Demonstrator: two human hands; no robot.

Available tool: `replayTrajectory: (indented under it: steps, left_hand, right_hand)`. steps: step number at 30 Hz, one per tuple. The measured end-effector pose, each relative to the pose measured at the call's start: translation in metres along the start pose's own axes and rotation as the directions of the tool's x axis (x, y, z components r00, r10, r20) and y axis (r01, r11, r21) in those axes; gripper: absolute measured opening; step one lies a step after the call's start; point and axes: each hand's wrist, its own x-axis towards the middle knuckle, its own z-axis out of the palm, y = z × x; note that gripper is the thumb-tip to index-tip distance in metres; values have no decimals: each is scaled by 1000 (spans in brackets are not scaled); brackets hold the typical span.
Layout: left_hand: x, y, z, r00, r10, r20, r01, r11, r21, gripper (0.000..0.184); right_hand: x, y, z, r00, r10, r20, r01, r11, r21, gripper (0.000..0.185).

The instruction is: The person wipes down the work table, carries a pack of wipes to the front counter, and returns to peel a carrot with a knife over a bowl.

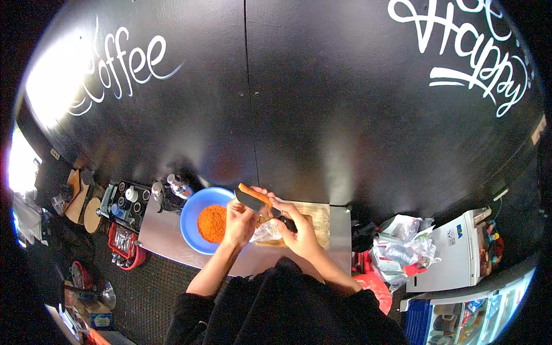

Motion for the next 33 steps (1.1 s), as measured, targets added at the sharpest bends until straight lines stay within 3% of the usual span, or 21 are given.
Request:
replayTrajectory:
  steps: [3, 5, 9, 15, 17, 21, 24, 27, 33]
  left_hand:
    - [-2, -4, 1, 999, 38, 24, -39, 998, 43, 25]
    - [-2, -8, -3, 994, 86, 59, -89, 995, 34, 24]
    - [0, -8, -1, 998, 56, 25, -57, 998, 15, 24]
    - [1, -10, -5, 994, 96, 58, -94, 995, -40, 24]
    - [1, -10, -5, 987, 129, 92, -129, 992, -13, 24]
    - [1, -5, -5, 988, 96, 117, -98, 995, 10, 23]
    - [1, -6, -6, 990, 71, 124, -74, 997, 24, 26]
    - [-1, -6, -3, 997, 37, 66, -34, 998, -56, 29]
    - [-1, -9, -3, 992, 82, 98, -80, 997, -20, 27]
  right_hand:
    - [-2, 0, 1, 1000, 12, -8, -13, 995, -99, 37]
    - [-1, 6, 4, 996, -68, -62, 63, 994, -86, 36]
    - [2, 4, 4, 994, -71, -88, 65, 996, -65, 35]
    - [0, -4, 0, 999, 48, -19, -49, 997, -62, 32]
    - [-1, 2, 3, 996, -57, -64, 54, 997, -58, 32]
    - [-1, 7, 6, 992, -87, -91, 84, 996, -34, 30]
    - [-3, 7, 7, 994, -56, -98, 60, 998, 29, 30]
    - [-2, -2, 2, 995, 99, -28, -94, 986, 137, 37]
    - [-3, -1, 1, 998, 69, -13, -69, 998, -6, 43]
